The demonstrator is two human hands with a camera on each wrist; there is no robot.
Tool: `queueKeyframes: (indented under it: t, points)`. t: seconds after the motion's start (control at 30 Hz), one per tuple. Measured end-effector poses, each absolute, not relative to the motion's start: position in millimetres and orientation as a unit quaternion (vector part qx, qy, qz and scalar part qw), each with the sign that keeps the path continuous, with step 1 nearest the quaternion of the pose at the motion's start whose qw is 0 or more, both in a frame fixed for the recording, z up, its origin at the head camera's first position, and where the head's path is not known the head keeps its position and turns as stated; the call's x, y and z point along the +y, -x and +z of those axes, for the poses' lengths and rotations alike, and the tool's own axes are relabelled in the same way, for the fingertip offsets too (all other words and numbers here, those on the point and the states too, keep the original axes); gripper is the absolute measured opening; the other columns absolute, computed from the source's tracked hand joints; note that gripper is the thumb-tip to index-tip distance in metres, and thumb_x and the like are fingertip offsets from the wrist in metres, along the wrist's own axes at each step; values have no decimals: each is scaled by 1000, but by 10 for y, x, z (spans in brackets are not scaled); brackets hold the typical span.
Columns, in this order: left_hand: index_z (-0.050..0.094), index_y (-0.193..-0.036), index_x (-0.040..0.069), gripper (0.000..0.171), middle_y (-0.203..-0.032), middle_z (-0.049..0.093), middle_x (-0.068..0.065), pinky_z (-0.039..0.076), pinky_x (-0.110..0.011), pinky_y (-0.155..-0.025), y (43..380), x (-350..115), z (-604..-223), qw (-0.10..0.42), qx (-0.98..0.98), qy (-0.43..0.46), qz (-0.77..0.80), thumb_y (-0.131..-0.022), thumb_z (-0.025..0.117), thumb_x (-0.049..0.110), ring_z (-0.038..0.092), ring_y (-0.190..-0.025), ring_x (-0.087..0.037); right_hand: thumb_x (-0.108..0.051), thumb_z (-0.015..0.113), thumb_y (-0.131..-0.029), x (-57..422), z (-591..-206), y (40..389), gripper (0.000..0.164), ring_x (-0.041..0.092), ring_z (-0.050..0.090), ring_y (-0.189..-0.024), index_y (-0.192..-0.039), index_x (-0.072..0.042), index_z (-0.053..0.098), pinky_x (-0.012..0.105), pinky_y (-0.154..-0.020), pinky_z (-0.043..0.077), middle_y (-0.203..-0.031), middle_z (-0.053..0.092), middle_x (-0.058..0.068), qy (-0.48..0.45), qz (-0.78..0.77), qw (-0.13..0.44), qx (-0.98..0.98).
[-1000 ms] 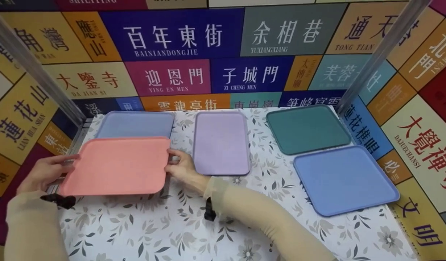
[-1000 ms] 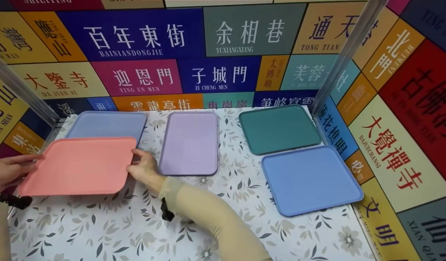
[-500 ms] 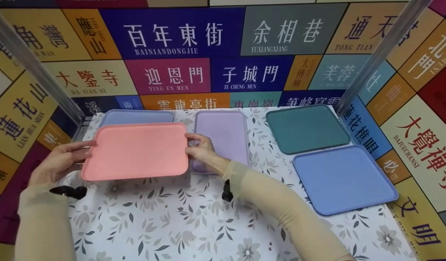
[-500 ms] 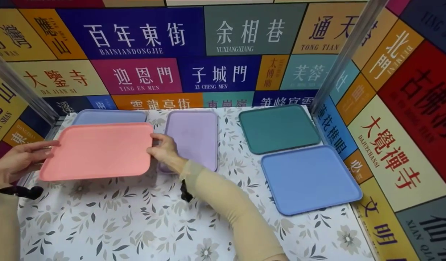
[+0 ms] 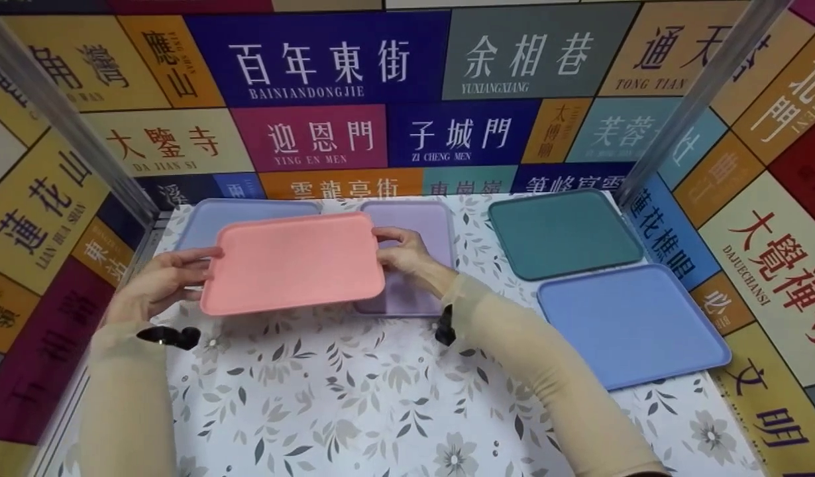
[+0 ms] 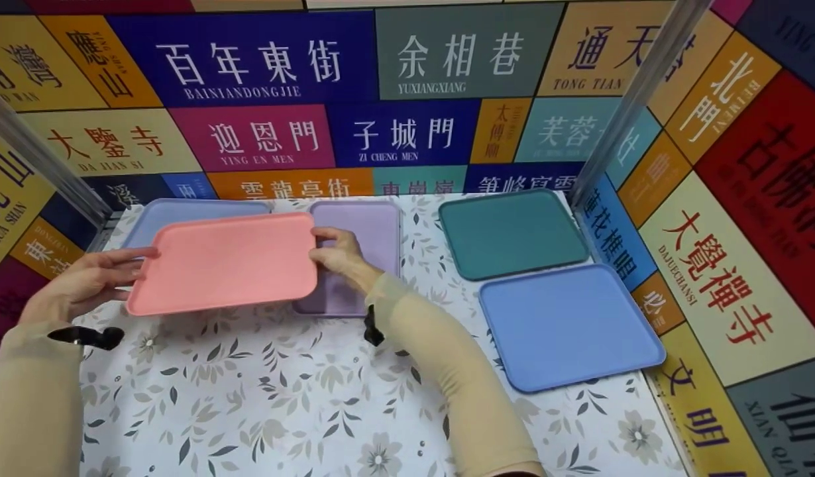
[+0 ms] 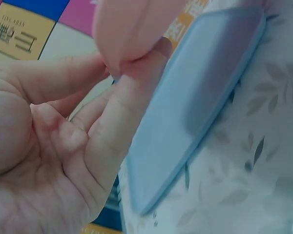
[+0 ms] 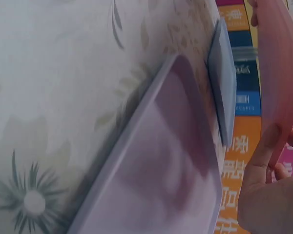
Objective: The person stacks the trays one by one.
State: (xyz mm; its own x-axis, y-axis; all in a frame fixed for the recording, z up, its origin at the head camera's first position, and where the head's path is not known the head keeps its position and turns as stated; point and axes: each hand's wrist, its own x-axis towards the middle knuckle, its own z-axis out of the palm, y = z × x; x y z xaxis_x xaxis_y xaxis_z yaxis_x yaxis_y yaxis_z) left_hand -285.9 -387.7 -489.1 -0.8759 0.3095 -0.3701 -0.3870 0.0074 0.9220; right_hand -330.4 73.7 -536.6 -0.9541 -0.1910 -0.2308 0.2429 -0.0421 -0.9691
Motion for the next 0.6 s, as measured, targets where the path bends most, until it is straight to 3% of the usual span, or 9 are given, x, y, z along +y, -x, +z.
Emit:
queueKeyframes:
  t: [0.3, 0.6]
  points:
    - [34, -175, 0, 77, -127, 83, 6, 72, -35, -87, 2971, -3596, -4926, 239, 666, 29, 706, -106, 70, -4, 83, -107, -16, 14, 74, -83, 971, -5409, 3365, 66, 11, 70, -73, -147, -3, 73, 26, -69, 62, -141, 73, 21, -46, -721, 153, 674]
    - [45, -170, 3, 69, -120, 85, 2, 72, -32, -77, 2992, -3477, -5011, 207, 645, 27, 735, -106, 66, -9, 86, -95, -18, 17, 68, -86, 1103, -5462, 3369, 63, 12, 78, -85, -144, -5, 76, 26, -72, 66, -141, 77, 19, -65, -719, 149, 676]
